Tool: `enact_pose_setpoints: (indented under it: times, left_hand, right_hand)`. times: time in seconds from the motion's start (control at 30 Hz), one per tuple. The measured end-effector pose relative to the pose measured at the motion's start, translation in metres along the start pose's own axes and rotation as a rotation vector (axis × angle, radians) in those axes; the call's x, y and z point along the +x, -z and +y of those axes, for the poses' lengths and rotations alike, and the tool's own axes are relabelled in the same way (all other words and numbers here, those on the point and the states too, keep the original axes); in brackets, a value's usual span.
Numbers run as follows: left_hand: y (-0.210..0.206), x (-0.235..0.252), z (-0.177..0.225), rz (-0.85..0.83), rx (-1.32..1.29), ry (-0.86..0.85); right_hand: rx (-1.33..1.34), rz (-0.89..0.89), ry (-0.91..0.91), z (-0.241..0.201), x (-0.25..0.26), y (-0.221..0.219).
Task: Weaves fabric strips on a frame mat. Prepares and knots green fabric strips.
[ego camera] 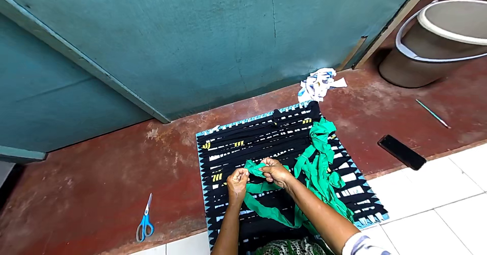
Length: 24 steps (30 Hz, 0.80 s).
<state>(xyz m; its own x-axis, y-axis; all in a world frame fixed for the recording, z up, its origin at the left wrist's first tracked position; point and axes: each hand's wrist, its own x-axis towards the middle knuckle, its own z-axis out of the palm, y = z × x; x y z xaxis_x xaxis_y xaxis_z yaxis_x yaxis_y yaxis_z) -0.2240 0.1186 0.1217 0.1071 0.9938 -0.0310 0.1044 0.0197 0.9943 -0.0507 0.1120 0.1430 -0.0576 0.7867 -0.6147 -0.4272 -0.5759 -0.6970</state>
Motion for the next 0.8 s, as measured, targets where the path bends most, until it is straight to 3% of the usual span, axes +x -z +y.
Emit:
enact_pose_setpoints:
  times: [0.3, 0.47, 0.8]
  left_hand:
    - [-0.013, -0.004, -0.009, -0.060, -0.269, 0.233]
    - [-0.014, -0.002, -0.007, -0.050, -0.278, 0.210]
    - [-0.012, 0.001, -0.010, -0.112, -0.320, 0.115]
  right_hand:
    - [-0.024, 0.005, 0.066, 0.005, 0.001, -0.003]
    - [-0.129, -0.067, 0.084, 0.010, 0.004, -0.002]
    - [-0.146, -0.027, 0.093, 0.007, 0.004, -0.006]
